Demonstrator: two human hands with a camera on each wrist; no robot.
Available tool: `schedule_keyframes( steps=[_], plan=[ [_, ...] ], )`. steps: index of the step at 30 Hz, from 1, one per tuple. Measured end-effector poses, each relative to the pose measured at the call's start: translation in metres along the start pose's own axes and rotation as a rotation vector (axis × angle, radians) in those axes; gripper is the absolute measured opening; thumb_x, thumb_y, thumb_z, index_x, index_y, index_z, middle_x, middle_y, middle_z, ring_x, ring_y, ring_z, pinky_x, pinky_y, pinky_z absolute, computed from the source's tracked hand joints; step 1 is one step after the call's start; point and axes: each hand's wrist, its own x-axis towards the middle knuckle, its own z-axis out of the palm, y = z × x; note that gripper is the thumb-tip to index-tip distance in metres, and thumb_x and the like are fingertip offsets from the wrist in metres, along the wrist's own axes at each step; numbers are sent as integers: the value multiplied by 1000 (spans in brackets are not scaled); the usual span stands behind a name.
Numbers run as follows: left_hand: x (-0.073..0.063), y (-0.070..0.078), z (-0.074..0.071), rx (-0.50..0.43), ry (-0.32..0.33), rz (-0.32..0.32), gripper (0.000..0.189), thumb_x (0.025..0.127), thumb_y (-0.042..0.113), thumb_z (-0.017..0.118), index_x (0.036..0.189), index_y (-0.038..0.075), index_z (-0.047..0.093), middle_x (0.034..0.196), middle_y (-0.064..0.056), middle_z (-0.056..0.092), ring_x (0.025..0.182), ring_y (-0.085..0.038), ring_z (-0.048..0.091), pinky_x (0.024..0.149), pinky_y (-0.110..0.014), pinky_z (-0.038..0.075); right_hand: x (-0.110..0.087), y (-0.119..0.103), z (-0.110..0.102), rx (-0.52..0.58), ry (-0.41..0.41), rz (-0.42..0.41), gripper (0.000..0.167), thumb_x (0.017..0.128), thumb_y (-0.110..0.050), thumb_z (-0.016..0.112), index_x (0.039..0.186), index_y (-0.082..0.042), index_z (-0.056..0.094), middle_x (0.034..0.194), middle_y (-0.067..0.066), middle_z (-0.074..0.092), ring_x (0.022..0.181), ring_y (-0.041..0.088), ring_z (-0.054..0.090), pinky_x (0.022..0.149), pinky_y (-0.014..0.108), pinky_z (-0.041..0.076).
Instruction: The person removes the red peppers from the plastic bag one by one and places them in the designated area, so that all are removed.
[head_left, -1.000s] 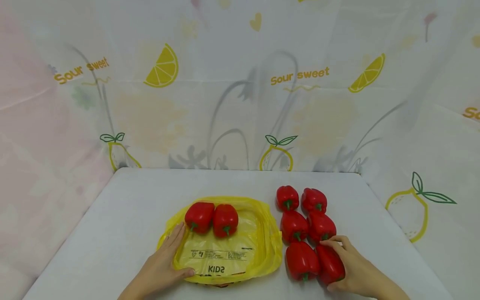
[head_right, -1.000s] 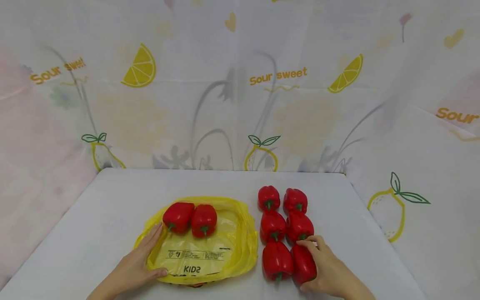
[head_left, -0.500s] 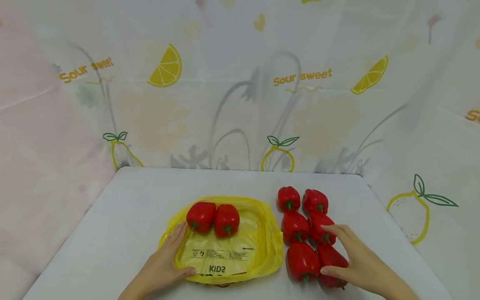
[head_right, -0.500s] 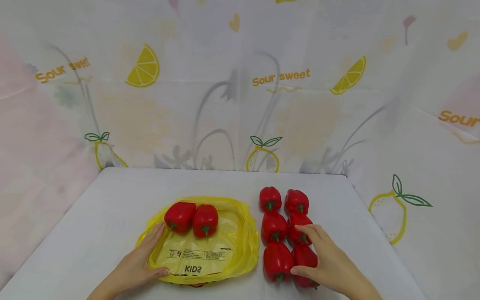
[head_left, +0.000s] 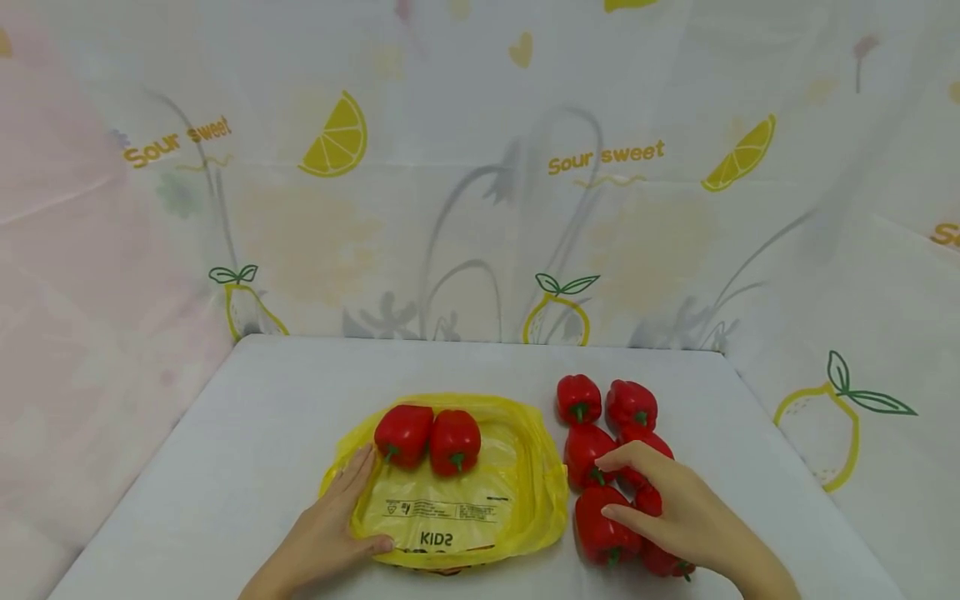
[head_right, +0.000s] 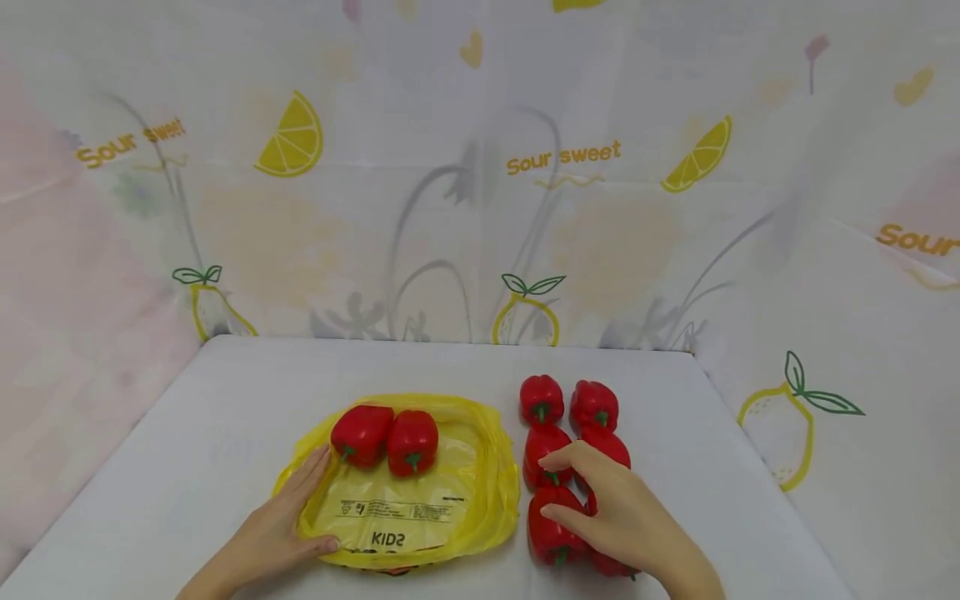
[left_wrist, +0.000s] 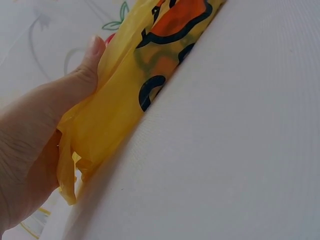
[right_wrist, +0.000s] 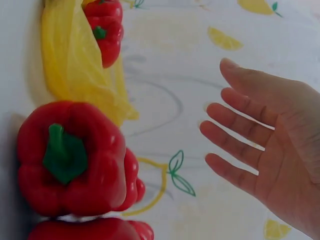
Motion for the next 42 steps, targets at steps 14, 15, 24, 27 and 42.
schedule_keyframes(
  steps=[14, 15, 24, 27, 42],
  plan=[
    [-1, 1, -2, 0, -9, -5, 116, 68, 66, 72, 153, 4, 22, 158, -17, 17, 138, -46, 25, 99, -63, 36, 40, -20, 17, 145, -14, -183, 49, 76, -16, 83, 118, -19, 59, 111, -9, 61, 99, 9, 60, 84, 23, 53],
    [-1, 1, -2, 1, -8, -5, 116, 68, 66, 72, 153, 4, 22, 158, -17, 17, 138, -46, 25, 98, -64, 36, 43, -22, 18, 149, -18, -181, 48, 77, -18, 82, 118, -19, 59, 111, -9, 61, 100, 10, 59, 84, 23, 53],
    [-1, 1, -2, -5, -1, 0, 117, 67, 66, 73, 153, 4, 23, 158, -16, 17, 137, -46, 25, 99, -63, 36, 66, -36, 29, 226, -42, -217, 41, 81, -26, 79, 117, -21, 61, 112, -10, 62, 103, 10, 56, 87, 28, 52],
    [-1, 1, -1, -8, -6, 0, 117, 67, 66, 73, 153, 4, 22, 158, -16, 17, 138, -45, 24, 99, -63, 36, 73, -39, 35, 242, -68, -215, 38, 81, -27, 78, 116, -22, 62, 112, -13, 61, 105, 9, 56, 89, 29, 51],
    [-2, 2, -1, -7, 6, 3, 118, 66, 67, 73, 152, 4, 23, 158, -15, 17, 138, -44, 25, 100, -63, 35, 107, -46, 64, 292, -149, -281, 35, 82, -21, 79, 112, -20, 62, 109, -11, 62, 104, 10, 57, 92, 30, 49]
  ],
)
